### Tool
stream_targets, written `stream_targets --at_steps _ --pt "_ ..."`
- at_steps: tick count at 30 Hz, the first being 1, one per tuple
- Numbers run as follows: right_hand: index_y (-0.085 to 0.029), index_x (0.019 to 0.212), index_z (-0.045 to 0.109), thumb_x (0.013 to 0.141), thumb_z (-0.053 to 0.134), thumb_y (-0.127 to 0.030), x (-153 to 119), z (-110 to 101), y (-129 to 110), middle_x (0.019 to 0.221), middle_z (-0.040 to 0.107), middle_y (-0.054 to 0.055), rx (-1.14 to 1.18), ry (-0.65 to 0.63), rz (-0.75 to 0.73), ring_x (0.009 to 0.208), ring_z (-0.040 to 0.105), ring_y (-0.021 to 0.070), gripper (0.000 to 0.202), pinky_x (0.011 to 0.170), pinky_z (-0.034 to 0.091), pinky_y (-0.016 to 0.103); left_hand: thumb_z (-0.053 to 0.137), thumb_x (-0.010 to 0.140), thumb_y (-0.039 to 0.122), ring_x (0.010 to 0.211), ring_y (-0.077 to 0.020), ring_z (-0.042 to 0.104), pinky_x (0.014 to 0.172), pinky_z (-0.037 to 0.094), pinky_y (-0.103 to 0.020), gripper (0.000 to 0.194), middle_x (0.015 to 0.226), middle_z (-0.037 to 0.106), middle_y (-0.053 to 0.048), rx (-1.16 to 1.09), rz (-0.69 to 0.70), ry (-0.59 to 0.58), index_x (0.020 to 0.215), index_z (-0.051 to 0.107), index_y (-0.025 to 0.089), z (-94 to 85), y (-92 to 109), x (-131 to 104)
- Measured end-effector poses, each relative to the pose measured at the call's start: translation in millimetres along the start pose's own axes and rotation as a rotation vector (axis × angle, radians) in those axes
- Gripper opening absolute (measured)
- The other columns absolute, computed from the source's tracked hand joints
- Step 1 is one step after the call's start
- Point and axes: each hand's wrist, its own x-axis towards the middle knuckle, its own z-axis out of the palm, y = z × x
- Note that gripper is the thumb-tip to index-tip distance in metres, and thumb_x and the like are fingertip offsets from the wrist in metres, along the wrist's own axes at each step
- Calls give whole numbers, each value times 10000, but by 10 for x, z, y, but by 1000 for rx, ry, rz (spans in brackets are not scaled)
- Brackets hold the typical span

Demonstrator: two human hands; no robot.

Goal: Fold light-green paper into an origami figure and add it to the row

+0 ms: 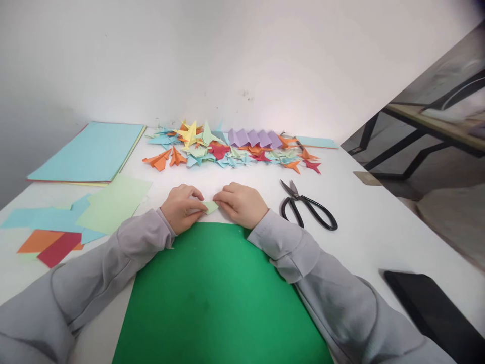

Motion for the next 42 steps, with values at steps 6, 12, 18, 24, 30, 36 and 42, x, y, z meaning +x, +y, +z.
stream_targets --at_steps 6,12,18,24,30,36,42 --pt "-164 796 629 821 454 -282 -11 32 -26 797 557 85 -121 74 -39 750 449 188 212 630 291 298 559 736 261 841 -197 508 754 374 -365 129 893 601 -55 15 -6 -13 748 683 225 -8 22 -3" --pt "-140 760 577 812 464 -190 -37 106 -129 694 538 48 102 40 -63 677 455 152 135 615 332 260 533 755 258 799 -180 516 725 369 -346 151 820 617 -41 26 33 -27 748 680 223 -4 35 4" --pt "-138 702 577 743 571 -140 -38 104 -104 627 507 4 377 27 25 616 449 116 41 601 352 230 517 755 237 758 -165 523 722 368 -339 156 764 641 -29 26 59 3 709 661 198 15 66 7" --pt "-145 645 601 682 626 -123 1 77 -121 594 509 -21 510 -23 209 542 440 85 50 547 348 216 510 748 223 736 -168 529 703 383 -333 164 740 646 -37 1 72 38 680 653 180 36 80 10" --pt "-139 653 615 678 639 -154 32 48 -109 600 511 -23 605 -92 264 523 442 75 39 523 356 207 519 732 207 724 -170 540 695 396 -330 153 736 652 -41 -3 53 1 674 658 183 6 87 26" --pt "-137 713 617 713 578 -109 15 56 -81 645 506 -18 636 -108 228 549 450 73 47 549 366 209 526 732 208 729 -171 544 708 411 -332 145 745 654 -43 -47 -32 -2 688 660 175 21 96 29" --pt "-151 714 622 685 651 -202 31 67 -85 641 465 -27 549 -111 187 571 428 81 66 570 338 221 569 700 228 755 -181 548 728 421 -338 105 738 652 -35 -75 -219 -13 653 645 173 31 151 35"
